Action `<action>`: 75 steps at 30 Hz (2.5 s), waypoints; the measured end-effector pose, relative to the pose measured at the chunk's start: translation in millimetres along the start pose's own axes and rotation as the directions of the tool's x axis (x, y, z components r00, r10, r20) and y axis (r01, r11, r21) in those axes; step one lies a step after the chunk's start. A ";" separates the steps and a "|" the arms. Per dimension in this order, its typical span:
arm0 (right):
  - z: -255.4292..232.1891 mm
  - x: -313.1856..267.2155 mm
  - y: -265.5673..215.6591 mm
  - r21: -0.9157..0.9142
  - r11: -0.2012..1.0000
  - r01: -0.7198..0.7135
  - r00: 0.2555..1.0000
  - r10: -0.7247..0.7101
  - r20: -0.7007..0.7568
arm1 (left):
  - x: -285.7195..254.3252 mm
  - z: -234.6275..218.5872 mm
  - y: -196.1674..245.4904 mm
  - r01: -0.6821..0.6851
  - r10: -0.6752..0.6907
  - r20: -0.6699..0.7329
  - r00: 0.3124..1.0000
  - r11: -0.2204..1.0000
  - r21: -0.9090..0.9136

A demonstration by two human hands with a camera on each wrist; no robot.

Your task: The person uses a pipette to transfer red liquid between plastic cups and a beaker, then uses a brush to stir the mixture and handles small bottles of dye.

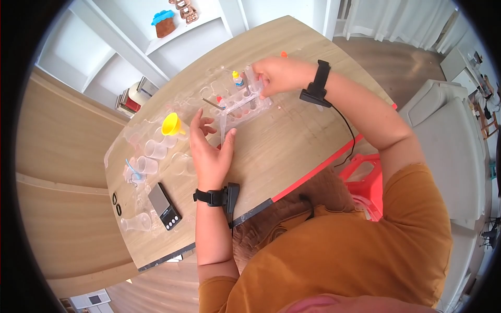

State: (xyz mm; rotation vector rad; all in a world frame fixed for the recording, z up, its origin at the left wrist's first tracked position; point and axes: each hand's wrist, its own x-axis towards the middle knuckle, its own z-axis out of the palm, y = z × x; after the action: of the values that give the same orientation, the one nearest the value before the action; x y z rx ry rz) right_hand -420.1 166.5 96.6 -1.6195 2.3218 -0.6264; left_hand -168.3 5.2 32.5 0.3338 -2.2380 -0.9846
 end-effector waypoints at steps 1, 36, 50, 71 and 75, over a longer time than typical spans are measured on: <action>4.8 0.9 2.2 0.040 0.998 0.043 0.999 -0.041 -0.035 | 0.3 0.3 -0.3 0.002 -0.002 -0.013 1.000 1.000 0.007; -13.0 157.2 7.5 0.022 0.975 0.220 0.945 -0.219 0.244 | -4.2 -13.8 -15.4 -0.411 0.399 -0.398 0.826 0.910 0.059; 52.7 213.3 15.9 -0.151 0.950 0.275 0.808 -0.143 0.571 | -9.4 -16.1 -4.2 -0.505 0.482 -0.176 0.858 0.855 -0.120; -51.9 -23.1 -56.9 0.629 0.768 0.121 0.991 -0.062 -0.115 | -20.4 -0.4 9.0 0.016 0.261 0.233 0.937 0.633 -0.774; 2.5 -42.4 -65.3 0.499 0.839 0.218 0.976 -0.198 -0.094 | -15.9 -5.7 14.8 0.138 0.095 0.204 0.974 0.464 -0.875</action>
State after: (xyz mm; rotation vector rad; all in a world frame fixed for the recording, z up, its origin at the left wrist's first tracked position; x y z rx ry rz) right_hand -349.7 186.5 123.5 -1.6066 1.7892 -1.2100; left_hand -152.2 19.6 38.7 -0.2583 -1.5464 -2.1318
